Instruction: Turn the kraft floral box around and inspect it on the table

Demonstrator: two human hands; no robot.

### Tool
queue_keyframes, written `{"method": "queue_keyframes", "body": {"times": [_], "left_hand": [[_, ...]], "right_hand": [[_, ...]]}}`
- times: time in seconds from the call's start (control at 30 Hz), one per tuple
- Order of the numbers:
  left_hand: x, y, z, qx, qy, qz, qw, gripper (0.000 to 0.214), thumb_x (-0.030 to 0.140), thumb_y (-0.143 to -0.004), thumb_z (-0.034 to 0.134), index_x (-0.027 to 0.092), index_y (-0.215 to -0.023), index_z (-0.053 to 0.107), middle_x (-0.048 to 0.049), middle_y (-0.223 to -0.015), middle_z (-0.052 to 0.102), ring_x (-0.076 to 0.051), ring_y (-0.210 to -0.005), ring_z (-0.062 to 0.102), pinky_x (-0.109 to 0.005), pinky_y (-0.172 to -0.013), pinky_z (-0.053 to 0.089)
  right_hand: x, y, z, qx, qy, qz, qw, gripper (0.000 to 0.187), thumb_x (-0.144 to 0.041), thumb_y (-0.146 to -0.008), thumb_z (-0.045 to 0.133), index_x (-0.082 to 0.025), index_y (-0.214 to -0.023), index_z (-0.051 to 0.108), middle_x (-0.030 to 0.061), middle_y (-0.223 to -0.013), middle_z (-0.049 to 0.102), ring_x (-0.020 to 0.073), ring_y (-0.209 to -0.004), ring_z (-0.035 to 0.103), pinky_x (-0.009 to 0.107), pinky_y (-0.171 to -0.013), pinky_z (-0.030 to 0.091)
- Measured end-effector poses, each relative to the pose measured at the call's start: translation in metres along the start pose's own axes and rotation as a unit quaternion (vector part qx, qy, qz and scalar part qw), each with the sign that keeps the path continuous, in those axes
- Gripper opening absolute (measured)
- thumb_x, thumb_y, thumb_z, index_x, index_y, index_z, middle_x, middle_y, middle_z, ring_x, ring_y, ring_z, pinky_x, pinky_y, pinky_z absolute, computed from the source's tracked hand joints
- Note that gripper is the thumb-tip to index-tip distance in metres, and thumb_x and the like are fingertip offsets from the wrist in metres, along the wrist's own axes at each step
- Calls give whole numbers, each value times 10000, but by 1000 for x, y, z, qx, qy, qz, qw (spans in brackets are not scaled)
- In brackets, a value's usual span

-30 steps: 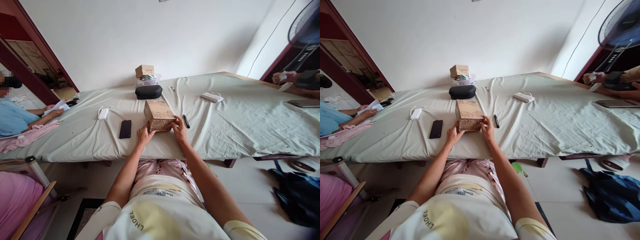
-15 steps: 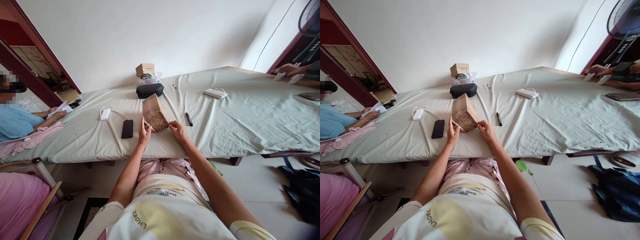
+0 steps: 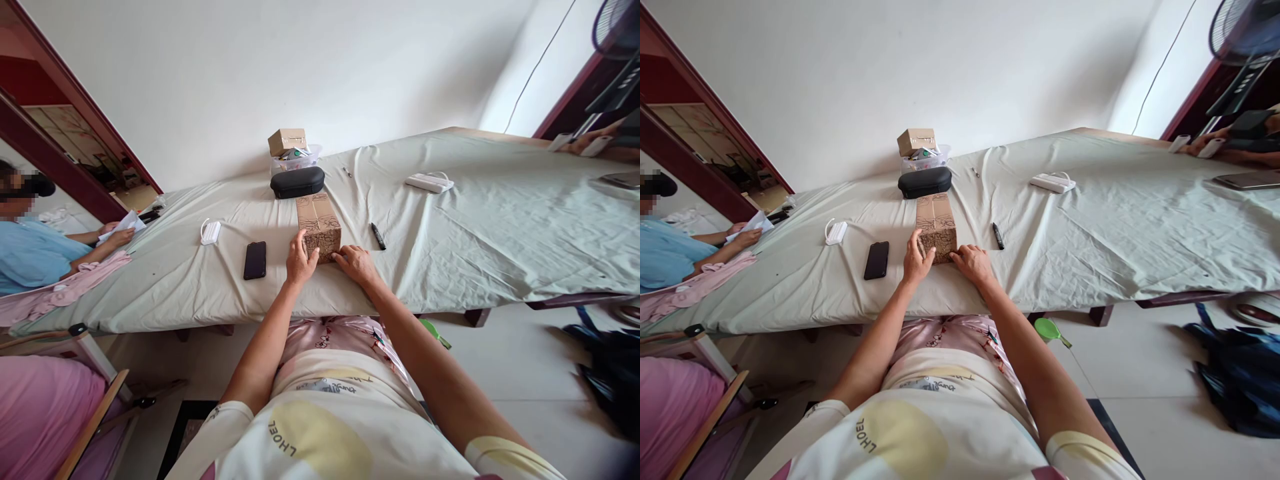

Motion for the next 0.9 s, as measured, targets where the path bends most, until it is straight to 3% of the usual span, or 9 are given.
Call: {"method": "queue_keyframes", "body": {"times": [0.1,0.2,0.27,0.37,0.5,0.7,0.9], "left_hand": [[-4,6,4,28,0,4,1000,683,364,-1000,567,179,-1599,296,-214,-1589,484,-296,-1526,449,-483,-1278,372],[-8,12,7,33,6,1,999,681,324,-998,539,178,-1612,282,-209,-1617,458,-286,-1538,436,-475,-1288,359],[-9,14,8,27,10,-5,1000,692,302,-991,533,174,-1619,271,-206,-1623,453,-286,-1546,424,-485,-1297,346],[-9,14,10,17,10,-19,1000,702,285,-989,523,175,-1628,253,-195,-1624,456,-285,-1560,403,-502,-1310,326],[-9,14,10,7,8,-33,999,708,299,-989,538,195,-1632,263,-177,-1649,434,-281,-1569,388,-493,-1316,318],[-12,14,4,19,28,-56,998,702,366,-993,547,186,-1625,299,-192,-1638,451,-295,-1546,423,-483,-1279,375],[-17,19,-2,34,43,-68,996,710,432,-1008,535,169,-1625,302,-218,-1635,446,-299,-1525,453,-450,-1189,483]], "right_hand": [[1,0,-3,58,-66,-20,996,453,-537,-1041,486,-181,-1242,680,164,-1130,754,306,-1066,704,453,-970,538],[0,2,-8,134,-149,-58,978,696,-567,-1014,522,-171,-1576,419,203,-1365,665,306,-1134,688,483,-972,581],[-3,3,-10,151,-179,-85,968,784,-570,-999,547,-205,-1651,307,206,-1519,561,308,-1177,675,482,-940,611],[-9,4,-9,144,-191,-110,965,747,-543,-1005,543,-263,-1661,322,162,-1615,489,319,-1248,649,493,-963,625],[-9,3,-8,130,-204,-97,965,686,-543,-1025,486,-276,-1647,372,132,-1596,538,305,-1207,677,493,-995,628],[0,2,2,96,-209,-38,972,577,-544,-1015,470,-302,-1532,548,95,-1326,749,251,-896,754,438,-872,657],[4,1,6,89,-212,-34,973,483,-441,-961,580,-248,-1400,642,101,-1182,775,202,-769,733,384,-812,636]]}}
Point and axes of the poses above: each hand's wrist, its own y-axis away from the middle knuckle, its own z-axis out of the palm, x = y × z, the point moved 6 cm from there along -y, towards the middle knuckle
